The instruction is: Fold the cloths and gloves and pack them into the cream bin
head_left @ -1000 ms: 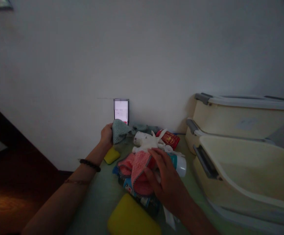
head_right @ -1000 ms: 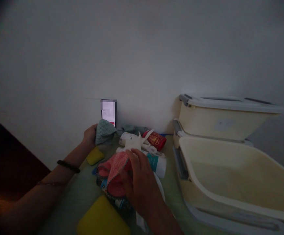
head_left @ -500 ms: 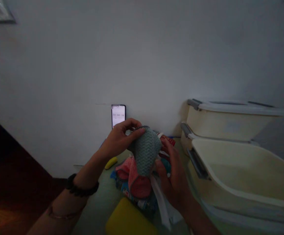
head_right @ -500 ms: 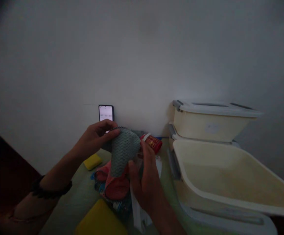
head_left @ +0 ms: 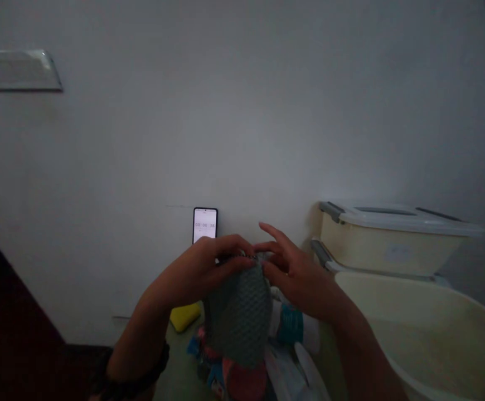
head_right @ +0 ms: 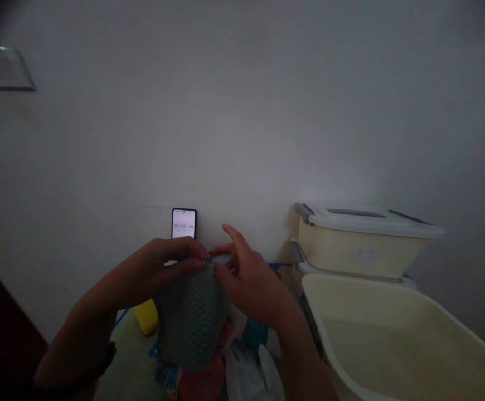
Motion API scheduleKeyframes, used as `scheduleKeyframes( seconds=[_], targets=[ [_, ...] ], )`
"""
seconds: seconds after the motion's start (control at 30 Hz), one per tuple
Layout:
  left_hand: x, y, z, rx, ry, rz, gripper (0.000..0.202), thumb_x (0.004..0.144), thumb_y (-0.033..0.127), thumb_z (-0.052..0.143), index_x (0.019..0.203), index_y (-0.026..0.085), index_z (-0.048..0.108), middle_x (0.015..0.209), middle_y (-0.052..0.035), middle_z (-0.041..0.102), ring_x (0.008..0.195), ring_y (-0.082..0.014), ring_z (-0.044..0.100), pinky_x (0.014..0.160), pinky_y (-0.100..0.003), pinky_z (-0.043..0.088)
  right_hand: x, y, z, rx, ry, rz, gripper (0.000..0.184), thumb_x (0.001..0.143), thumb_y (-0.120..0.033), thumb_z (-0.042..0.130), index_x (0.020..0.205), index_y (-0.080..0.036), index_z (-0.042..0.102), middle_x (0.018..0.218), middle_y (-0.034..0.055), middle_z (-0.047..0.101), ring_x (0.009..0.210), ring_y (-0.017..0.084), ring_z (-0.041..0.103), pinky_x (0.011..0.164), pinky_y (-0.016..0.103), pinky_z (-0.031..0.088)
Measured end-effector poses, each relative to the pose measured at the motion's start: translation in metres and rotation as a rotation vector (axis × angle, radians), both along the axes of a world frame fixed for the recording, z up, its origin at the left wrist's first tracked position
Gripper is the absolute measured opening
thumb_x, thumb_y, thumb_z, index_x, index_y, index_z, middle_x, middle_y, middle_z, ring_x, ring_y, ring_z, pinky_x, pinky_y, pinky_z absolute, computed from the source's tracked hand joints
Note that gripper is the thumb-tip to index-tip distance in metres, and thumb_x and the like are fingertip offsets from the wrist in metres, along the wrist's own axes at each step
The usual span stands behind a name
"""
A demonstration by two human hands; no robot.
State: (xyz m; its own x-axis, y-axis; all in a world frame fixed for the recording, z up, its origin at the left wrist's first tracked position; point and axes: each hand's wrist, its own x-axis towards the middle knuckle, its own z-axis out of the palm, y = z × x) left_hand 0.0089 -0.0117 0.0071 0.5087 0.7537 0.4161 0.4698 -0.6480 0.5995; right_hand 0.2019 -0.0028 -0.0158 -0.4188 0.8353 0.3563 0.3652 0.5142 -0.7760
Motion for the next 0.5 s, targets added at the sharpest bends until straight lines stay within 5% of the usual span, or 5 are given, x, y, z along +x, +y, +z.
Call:
scheduleKeyframes(
  seconds=[0.17, 0.37, 0.5],
  targets=[
    [-0.002, -0.004, 0.006, 0.138, -0.09, 0.127, 0.01, 0.083, 0.028, 0.06, 0.086, 0.02, 0.065, 0.073, 0.0041, 0.064, 0.067, -0.0096, 0.057, 0.061, -0.017, 0.042, 0.007, -0.015, 0.002, 0.006, -0.221, 0.131, 0.037, 0.086, -0.022, 0.048, 0.122, -0.018, 0.052, 0.078, 0.0016, 0.063, 0.069, 0.014, 0.057, 0.063, 0.028, 0.044],
    [0.01, -0.008, 0.002, 0.099, -0.208, 0.02, 0.009, 0.082, 0.028, 0.062, 0.086, 0.02, 0.064, 0.067, 0.0051, 0.062, 0.061, -0.0077, 0.056, 0.054, -0.015, 0.041, 0.011, -0.023, 0.005, 0.006, -0.09, 0.107, 0.04, 0.083, -0.018, 0.052, 0.123, -0.022, 0.047, 0.091, 0.0004, 0.06, 0.075, 0.012, 0.057, 0.068, 0.026, 0.045],
    [0.017, -0.012, 0.002, 0.126, -0.148, 0.086, 0.014, 0.08, 0.033, 0.063, 0.08, 0.018, 0.064, 0.062, 0.0041, 0.059, 0.057, -0.0088, 0.052, 0.052, -0.017, 0.039, 0.018, -0.028, 0.007, 0.127, -0.258, 0.073, 0.009, 0.082, -0.015, 0.05, 0.08, -0.019, 0.057, 0.069, -0.0029, 0.057, 0.063, 0.011, 0.052, 0.057, 0.023, 0.038]
  ],
)
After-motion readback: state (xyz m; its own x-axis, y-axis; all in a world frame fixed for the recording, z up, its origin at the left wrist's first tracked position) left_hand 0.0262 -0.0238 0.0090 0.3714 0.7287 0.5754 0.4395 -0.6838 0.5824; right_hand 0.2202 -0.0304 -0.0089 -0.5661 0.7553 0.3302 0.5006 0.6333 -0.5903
